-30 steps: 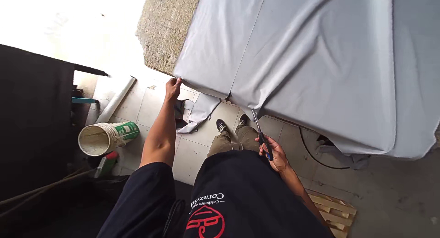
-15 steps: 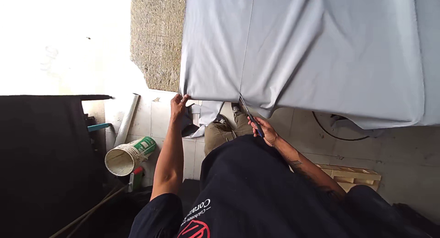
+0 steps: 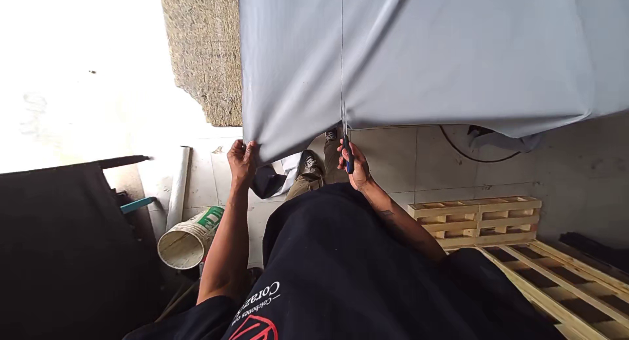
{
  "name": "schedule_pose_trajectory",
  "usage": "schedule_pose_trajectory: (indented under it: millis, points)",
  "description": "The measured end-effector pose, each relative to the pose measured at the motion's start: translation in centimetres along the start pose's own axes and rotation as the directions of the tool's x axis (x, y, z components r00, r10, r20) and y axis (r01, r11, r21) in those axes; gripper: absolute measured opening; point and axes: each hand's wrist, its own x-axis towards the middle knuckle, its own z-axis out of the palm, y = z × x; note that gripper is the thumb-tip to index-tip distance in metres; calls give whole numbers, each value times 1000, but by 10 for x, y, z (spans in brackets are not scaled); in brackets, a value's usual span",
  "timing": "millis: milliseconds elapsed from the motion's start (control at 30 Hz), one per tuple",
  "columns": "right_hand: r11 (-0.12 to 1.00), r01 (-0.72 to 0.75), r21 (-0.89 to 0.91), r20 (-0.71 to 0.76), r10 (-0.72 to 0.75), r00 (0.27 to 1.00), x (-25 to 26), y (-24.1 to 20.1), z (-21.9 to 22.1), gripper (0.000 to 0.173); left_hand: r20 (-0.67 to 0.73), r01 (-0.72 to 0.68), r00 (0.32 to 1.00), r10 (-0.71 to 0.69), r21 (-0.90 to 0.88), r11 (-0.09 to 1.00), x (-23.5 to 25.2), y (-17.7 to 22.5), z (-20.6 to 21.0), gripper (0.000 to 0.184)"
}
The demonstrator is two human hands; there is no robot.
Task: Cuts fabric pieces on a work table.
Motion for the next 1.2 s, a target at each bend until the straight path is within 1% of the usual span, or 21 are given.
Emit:
schedule_pose_trajectory:
  millis: [67,167,233,333,500,600,667,833,967,1033,1100,1133,1167,1200]
  points:
    - [1000,27,7,-27,-27,999,-9,0,2,40,-15,-24,1000,24,-20,1000,0,6,-3,11]
    - [999,28,-31,1,-28,1000,-31,11,-12,43,-3,-42,999,42,-55,998,-1,21,-5,7]
    - [999,29,-41,15,-29,999,-35,23,-18,42,11,-37,999,37,-60,998,-1,30,-5,6]
    - [998,57,-11,19,-56,998,-24,32,-12,43,22,-15,1000,16,-52,999,-3,36,-6,4]
    - [994,98,48,-38,-96,995,9,27,7,44,37,-7,999,9,-46,999,-2,45,-9,1]
    - [992,113,58,-55,-110,992,23,22,11,41,44,20,999,-20,-13,1000,1,33,-12,2]
    - [993,114,31,-54,-113,992,25,19,11,44,46,36,998,-37,14,999,3,23,-12,4]
    - [992,70,-100,-46,-75,996,11,13,10,45,75,53,995,-63,129,990,9,1,-12,13]
    - [986,81,-142,-53,-89,995,17,8,11,47,124,62,988,-88,203,977,16,-21,-14,20]
    - [989,84,-118,-71,-93,993,29,3,15,48,142,73,983,-115,271,960,21,-29,-14,23]
    - [994,70,-85,-81,-77,994,35,-1,18,49,113,108,978,-176,448,887,25,-27,-12,26]
    - [995,65,-80,-79,-71,994,34,-1,19,50,71,124,978,-196,559,820,28,-20,-9,30]
    - [995,63,-83,-74,-69,995,33,0,19,49,44,114,981,-189,659,744,31,-9,-5,37]
    - [994,60,-96,-72,-67,995,29,0,18,49,45,54,991,-123,718,694,34,2,2,45]
